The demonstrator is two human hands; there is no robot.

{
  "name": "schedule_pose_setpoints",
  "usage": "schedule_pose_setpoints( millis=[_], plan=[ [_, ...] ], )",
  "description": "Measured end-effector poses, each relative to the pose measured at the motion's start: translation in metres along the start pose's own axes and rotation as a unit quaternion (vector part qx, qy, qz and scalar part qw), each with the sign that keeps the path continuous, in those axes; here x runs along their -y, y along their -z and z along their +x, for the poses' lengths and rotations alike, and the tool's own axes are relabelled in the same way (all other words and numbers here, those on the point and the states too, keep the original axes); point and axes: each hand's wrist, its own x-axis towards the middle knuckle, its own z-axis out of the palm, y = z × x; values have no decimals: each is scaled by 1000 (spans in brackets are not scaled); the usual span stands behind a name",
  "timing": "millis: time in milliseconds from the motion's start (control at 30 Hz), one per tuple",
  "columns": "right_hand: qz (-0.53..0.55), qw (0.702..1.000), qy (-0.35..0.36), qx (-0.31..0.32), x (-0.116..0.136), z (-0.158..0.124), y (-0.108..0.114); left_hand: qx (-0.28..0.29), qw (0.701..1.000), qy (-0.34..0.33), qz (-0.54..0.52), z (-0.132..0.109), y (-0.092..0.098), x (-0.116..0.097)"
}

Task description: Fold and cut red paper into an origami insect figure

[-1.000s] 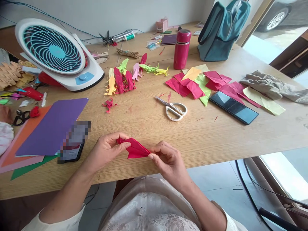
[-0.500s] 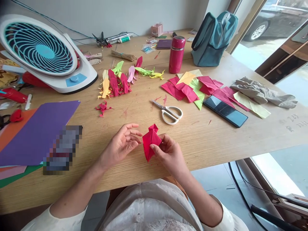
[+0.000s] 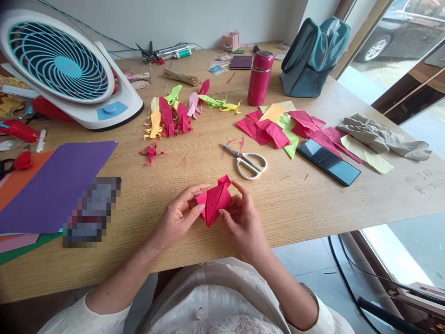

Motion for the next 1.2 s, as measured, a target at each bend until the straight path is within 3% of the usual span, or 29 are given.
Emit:
schedule_pose_setpoints(
  millis=[167,333,433,533,700,867,1033,1200],
  plan=[
    [-169,980,96,-48,-2,0,-2,30,999,7,34,-2,1,-1],
    [-417,871,255,-39,3,4,2,18,999,8,32,-1,2,1],
    [-466,826,317,14,7,5,5,20,999,8,26,-1,3,1],
    [-488,800,344,57,9,5,6,33,999,16,12,-1,5,-1],
    [-503,793,340,45,10,5,6,74,997,34,-12,-3,11,-5],
    [-486,808,332,33,10,6,5,131,989,58,-35,-6,13,-2],
    [-454,832,316,35,11,9,4,93,992,81,-1,-9,7,3],
    [-488,816,310,18,10,15,-1,44,996,70,41,-16,7,-5]
  ],
)
